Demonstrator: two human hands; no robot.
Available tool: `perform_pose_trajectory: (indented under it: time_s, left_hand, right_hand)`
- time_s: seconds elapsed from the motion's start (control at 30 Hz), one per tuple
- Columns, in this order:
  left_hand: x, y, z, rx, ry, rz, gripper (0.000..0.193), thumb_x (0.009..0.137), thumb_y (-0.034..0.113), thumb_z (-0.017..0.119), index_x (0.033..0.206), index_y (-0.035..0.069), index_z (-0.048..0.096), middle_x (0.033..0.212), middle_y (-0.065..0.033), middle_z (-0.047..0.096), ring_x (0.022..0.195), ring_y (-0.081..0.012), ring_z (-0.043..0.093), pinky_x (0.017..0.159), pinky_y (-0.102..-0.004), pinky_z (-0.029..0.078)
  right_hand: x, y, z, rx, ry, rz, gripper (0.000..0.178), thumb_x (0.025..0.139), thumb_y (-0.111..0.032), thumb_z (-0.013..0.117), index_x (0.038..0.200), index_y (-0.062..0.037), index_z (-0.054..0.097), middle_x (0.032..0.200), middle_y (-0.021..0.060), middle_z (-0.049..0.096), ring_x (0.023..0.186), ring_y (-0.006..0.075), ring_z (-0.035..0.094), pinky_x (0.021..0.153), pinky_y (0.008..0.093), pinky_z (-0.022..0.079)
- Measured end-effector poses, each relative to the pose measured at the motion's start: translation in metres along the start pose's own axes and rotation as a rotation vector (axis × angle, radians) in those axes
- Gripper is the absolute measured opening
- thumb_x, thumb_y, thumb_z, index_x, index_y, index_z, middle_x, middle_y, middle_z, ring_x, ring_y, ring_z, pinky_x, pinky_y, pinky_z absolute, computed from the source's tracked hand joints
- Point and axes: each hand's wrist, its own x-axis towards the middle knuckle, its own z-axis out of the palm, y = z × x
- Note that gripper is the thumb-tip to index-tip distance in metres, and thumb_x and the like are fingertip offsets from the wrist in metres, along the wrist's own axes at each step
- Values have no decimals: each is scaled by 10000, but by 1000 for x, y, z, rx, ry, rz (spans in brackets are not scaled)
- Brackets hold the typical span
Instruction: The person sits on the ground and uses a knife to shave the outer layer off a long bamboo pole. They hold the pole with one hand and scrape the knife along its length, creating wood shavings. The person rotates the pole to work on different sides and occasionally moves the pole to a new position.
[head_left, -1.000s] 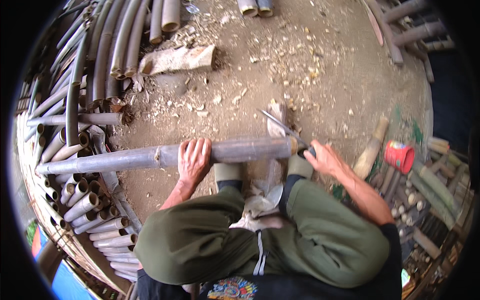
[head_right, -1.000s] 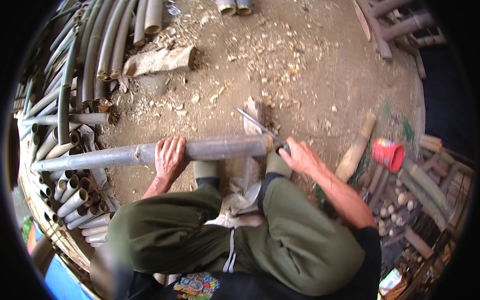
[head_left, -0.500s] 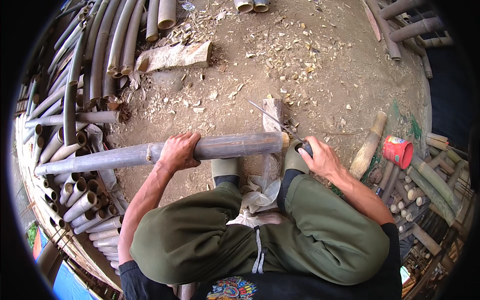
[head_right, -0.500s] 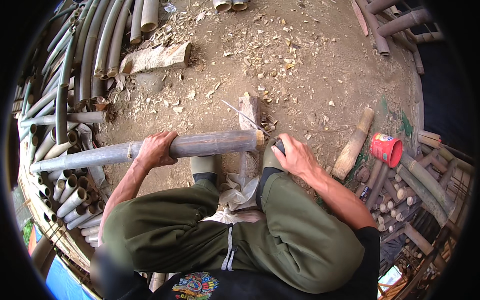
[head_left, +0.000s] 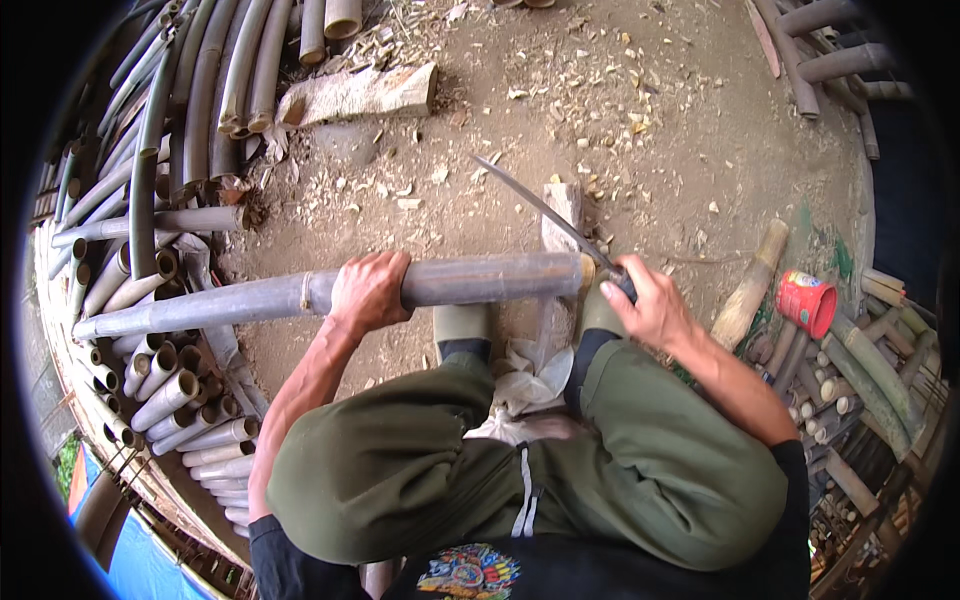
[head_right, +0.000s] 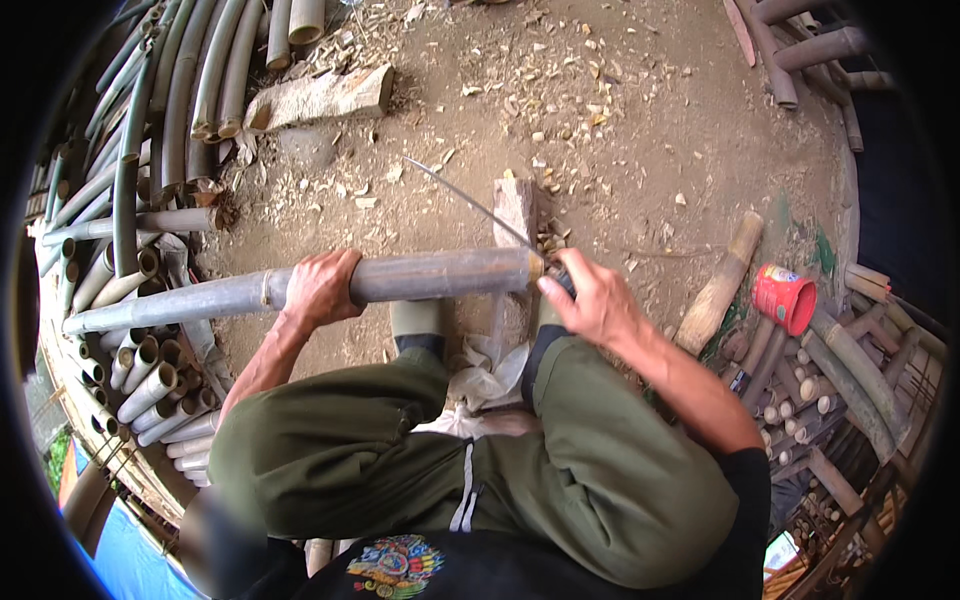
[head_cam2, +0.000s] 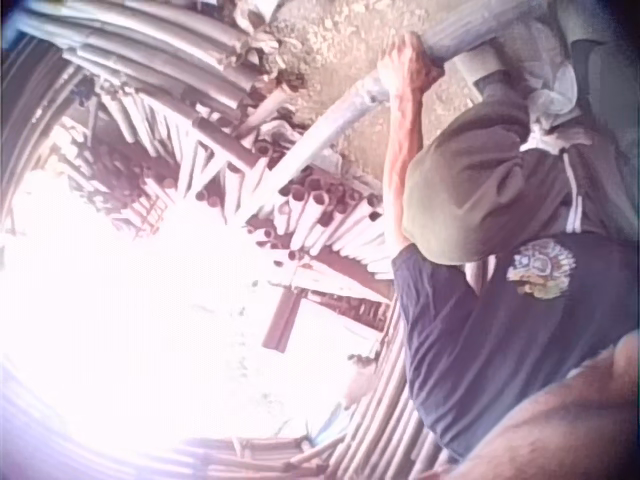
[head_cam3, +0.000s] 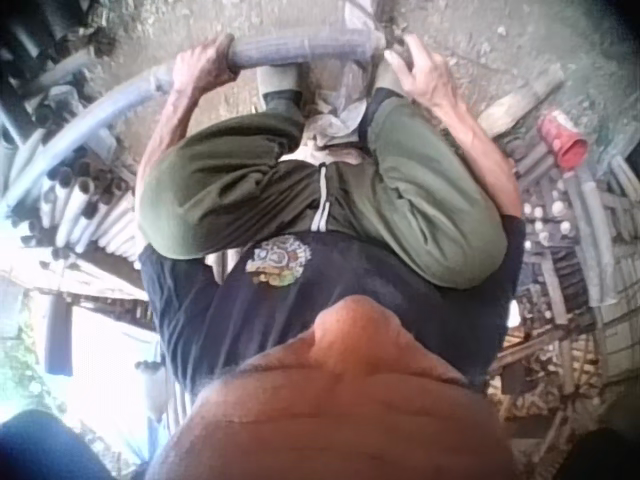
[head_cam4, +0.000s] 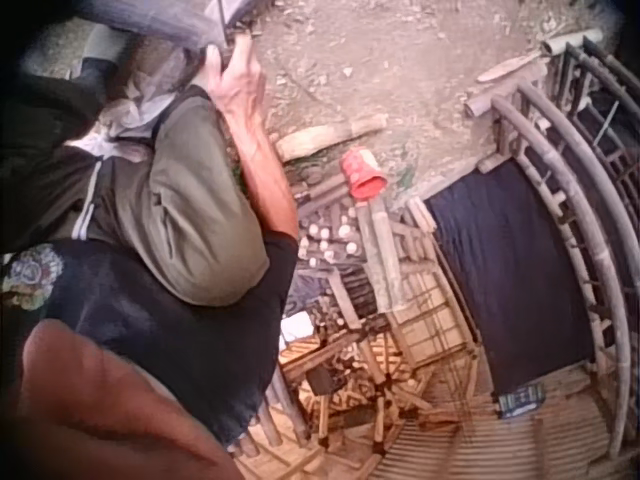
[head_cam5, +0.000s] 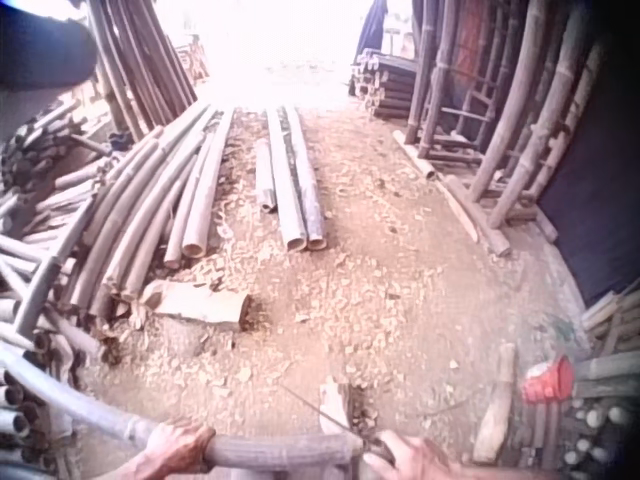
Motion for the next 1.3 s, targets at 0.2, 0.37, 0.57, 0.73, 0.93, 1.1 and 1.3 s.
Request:
perform_pose_trajectory:
  time_s: [0.2, 0.37, 0.57, 0.73, 0.93, 1.1, 1.3]
  left_hand:
    - [-2, 8, 8, 102, 159, 23, 426, 642, 184, 735, 1023, 95, 567, 891, -81, 628, 874, -277, 645, 804, -417, 492]
    - [-15, 8, 15, 113, 133, 11, 441, 657, 166, 714, 1065, 80, 573, 937, -84, 645, 910, -267, 646, 827, -414, 492]
    - [-10, 11, 20, 173, 291, 48, 442, 680, 148, 693, 1097, 57, 575, 1001, -97, 655, 952, -267, 641, 893, -415, 476]
    - [-21, 12, 27, 197, 292, 58, 454, 698, 177, 694, 1120, 60, 574, 1038, -99, 657, 986, -256, 637, 901, -416, 471]
    - [-14, 14, 29, 270, 429, 78, 434, 753, 167, 660, 1165, 61, 574, 1102, -92, 646, 1031, -247, 623, 935, -414, 451]
    - [-19, 15, 35, 303, 504, 92, 336, 839, 161, 575, 1163, 75, 569, 1080, -69, 630, 1008, -217, 604, 944, -399, 433]
    - [-14, 18, 31, 292, 467, 60, 373, 800, 157, 612, 1162, 79, 566, 1074, -70, 623, 1017, -226, 604, 961, -404, 423]
  right_hand:
    - [-8, 29, 14, -261, -50, -94, 307, 956, -282, 611, 1028, 7, 537, 764, 227, 640, 637, 346, 671, 539, 413, 511]
    - [-5, 4, -5, -22, -124, 96, 340, 956, -315, 611, 1048, 4, 536, 715, 211, 636, 655, 382, 672, 555, 435, 508]
    - [-18, 29, 13, -168, 0, -118, 317, 959, -306, 599, 991, 3, 537, 649, 196, 584, 594, 305, 642, 549, 418, 533]
    - [-13, 22, 1, -58, -141, 88, 358, 968, -343, 588, 1033, 7, 547, 659, 179, 593, 541, 312, 626, 512, 427, 507]
    - [-19, 31, 12, -147, -71, 17, 310, 942, -307, 630, 1026, -23, 538, 701, 206, 632, 628, 387, 673, 536, 455, 509]
    - [-2, 3, -9, -47, -226, 198, 310, 952, -320, 605, 1003, -28, 515, 695, 213, 639, 658, 410, 679, 546, 476, 524]
    - [-12, 16, 5, -158, 45, -162, 248, 932, -228, 635, 1017, -19, 531, 682, 205, 628, 623, 336, 686, 514, 405, 529]
